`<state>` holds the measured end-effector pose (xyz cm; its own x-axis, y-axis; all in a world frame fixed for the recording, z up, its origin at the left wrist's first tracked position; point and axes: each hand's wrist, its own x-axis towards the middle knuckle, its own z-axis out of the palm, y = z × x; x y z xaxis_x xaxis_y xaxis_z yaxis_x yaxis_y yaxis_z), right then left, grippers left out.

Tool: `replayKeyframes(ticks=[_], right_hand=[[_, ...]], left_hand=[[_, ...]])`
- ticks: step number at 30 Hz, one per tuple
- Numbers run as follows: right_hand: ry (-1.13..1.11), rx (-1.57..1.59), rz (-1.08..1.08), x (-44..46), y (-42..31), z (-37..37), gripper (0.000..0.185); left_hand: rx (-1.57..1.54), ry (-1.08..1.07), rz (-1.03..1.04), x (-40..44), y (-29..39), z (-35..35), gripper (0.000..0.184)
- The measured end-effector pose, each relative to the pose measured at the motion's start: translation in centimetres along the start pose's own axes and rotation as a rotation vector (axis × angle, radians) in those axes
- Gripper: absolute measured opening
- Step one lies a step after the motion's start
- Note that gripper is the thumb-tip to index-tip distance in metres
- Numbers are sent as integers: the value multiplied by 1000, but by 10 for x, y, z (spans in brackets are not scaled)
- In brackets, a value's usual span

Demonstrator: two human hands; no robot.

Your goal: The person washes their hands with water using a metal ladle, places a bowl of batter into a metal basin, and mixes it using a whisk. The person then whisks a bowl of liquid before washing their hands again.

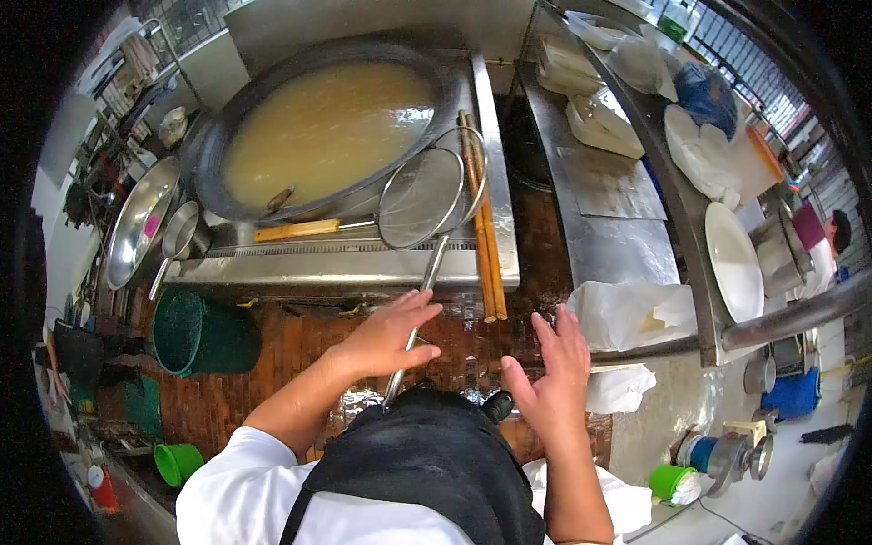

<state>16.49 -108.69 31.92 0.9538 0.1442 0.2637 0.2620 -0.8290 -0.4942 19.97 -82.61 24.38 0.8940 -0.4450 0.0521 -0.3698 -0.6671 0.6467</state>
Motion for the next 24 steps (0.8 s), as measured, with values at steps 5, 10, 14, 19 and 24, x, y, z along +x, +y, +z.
replayKeyframes(ticks=[5,10,14,19,24], right_hand=[[-11,-4,14,-5,5,3,57],[-59,38,32,-7,11,11,57],[-101,52,38,-6,9,17,55],[-130,0,97,-9,5,10,55],[-144,-17,182,-21,14,4,54]], left_hand=[[-24,231,-365,0,-76,-17,51],[48,287,-583,20,-172,-22,47],[133,287,-645,64,-211,-27,51],[427,170,-790,100,-260,-25,56],[637,38,-1000,101,-294,-28,47]])
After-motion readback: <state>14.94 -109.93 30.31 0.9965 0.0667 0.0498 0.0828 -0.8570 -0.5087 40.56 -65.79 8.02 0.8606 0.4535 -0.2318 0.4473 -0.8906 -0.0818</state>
